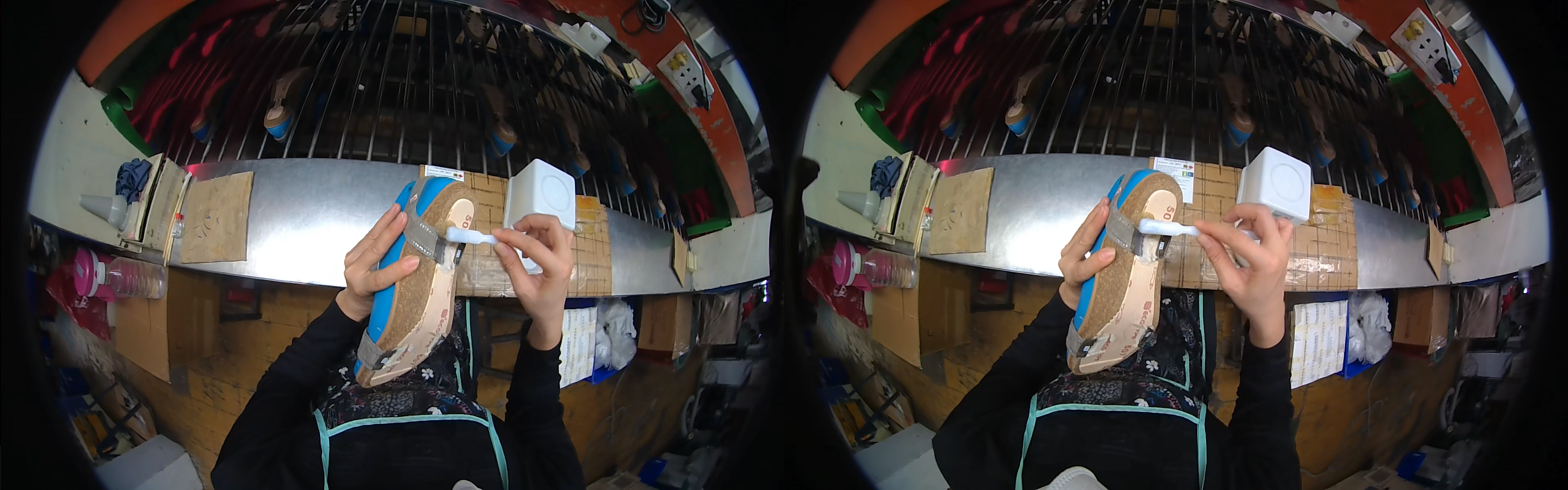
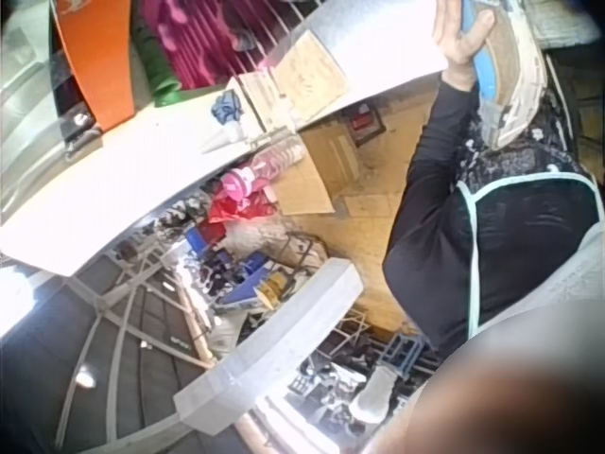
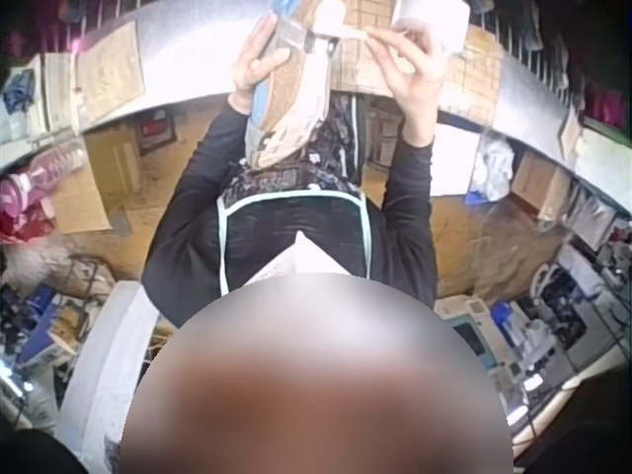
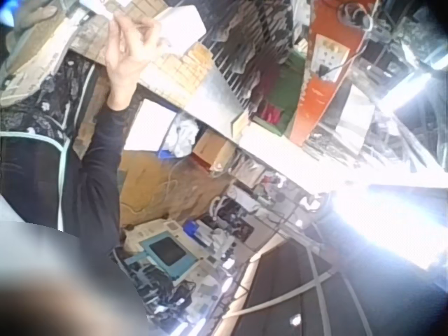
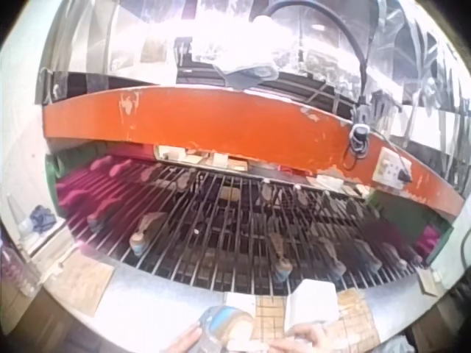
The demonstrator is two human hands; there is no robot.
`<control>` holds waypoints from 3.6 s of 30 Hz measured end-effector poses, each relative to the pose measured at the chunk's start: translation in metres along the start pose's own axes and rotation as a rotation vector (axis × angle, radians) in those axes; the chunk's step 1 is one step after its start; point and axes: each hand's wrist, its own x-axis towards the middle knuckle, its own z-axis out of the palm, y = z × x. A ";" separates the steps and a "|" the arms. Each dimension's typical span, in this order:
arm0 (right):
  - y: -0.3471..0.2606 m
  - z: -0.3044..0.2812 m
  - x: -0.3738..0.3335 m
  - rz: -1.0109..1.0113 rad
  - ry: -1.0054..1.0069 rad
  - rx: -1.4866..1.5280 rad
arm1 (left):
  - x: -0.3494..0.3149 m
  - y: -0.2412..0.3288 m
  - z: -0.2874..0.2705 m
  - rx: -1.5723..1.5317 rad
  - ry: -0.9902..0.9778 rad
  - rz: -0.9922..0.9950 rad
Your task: The person holds a blue and beige sandal and repeatedly applies a white substance from a small container onto the sole using a brush. The person rotates the sandal to cover different areas of the sole and periodically dips the brush back into the container to reload the substance.
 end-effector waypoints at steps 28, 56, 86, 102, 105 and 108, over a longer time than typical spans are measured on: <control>-0.028 0.009 -0.050 0.290 0.021 0.483 | -0.006 -0.002 0.019 -0.144 0.231 -0.065; -0.020 0.021 -0.059 0.170 0.144 0.208 | 0.003 -0.006 0.015 -0.014 0.128 -0.018; -0.019 0.023 -0.047 0.089 0.391 0.037 | 0.033 -0.019 0.032 0.118 0.140 -0.096; -0.039 0.029 -0.074 0.392 0.122 0.444 | 0.010 -0.015 0.021 0.305 0.088 -0.235; -0.036 0.031 -0.068 0.396 0.139 0.382 | 0.011 -0.015 0.020 0.316 0.081 -0.228; -0.032 0.031 -0.065 0.322 0.170 0.250 | 0.013 -0.016 0.019 0.330 0.073 -0.236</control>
